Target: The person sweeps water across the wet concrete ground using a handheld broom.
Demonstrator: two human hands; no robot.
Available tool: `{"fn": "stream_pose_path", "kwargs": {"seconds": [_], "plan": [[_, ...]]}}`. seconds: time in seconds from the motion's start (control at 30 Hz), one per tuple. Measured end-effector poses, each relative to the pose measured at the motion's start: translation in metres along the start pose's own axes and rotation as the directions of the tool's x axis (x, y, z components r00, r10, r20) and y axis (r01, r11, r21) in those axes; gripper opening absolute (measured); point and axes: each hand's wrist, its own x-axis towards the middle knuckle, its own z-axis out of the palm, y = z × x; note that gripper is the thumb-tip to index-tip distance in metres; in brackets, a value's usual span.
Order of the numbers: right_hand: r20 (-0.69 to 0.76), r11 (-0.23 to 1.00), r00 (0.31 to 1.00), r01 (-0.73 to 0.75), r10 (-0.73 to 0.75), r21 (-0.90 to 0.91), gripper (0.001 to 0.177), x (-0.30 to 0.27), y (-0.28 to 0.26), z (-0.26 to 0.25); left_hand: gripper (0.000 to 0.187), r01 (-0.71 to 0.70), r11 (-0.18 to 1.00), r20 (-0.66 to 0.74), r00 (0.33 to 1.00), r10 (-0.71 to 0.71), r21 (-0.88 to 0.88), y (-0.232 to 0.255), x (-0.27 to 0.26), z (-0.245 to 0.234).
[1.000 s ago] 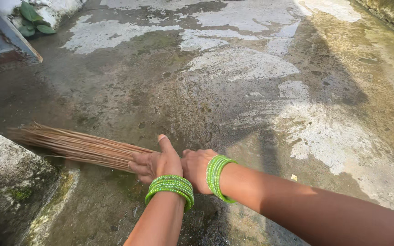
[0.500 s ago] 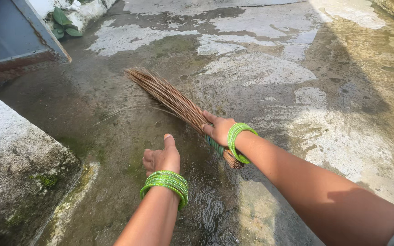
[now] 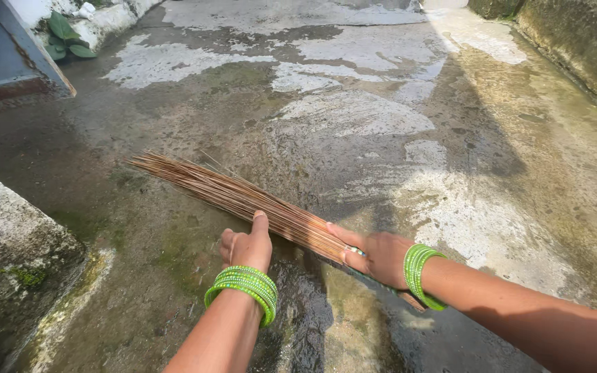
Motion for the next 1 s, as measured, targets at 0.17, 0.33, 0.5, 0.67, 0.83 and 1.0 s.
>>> {"fn": "stream_pose_path", "kwargs": {"seconds": [0.17, 0.33, 0.5, 0.67, 0.83, 1.0], "plan": [[-0.159, 0.988, 0.976, -0.152, 0.147, -0.017, 0.066, -0.021, 0.087, -0.012, 0.107, -0.027, 0.999, 0.083, 0.996, 0.024, 0.041, 0.005, -0.017, 0.047], [-0.224, 0.947, 0.923, -0.288, 0.314, 0.143, 0.069, -0.045, 0.109, -0.025, 0.107, -0.104, 0.987, 0.172, 0.982, 0.082, 0.119, 0.029, -0.059, 0.095], [-0.242, 0.93, 0.91, -0.278, 0.335, 0.242, 0.075, -0.087, 0.076, -0.009, 0.105, -0.167, 0.979, 0.228, 0.964, 0.136, 0.121, 0.044, -0.1, 0.121], [-0.055, 0.998, 0.998, -0.032, 0.029, -0.045, 0.066, -0.098, 0.072, 0.014, 0.107, -0.219, 0.97, 0.187, 0.962, 0.196, 0.106, 0.035, -0.098, 0.116], [-0.087, 0.981, 0.981, -0.182, 0.176, -0.069, 0.064, -0.098, 0.106, 0.005, 0.106, -0.19, 0.969, 0.184, 0.97, 0.16, 0.155, 0.043, -0.077, 0.098], [-0.152, 0.906, 0.894, -0.423, 0.421, 0.017, 0.066, -0.088, 0.135, -0.016, 0.105, -0.194, 0.965, 0.225, 0.962, 0.153, 0.174, 0.068, -0.059, 0.074]]}}
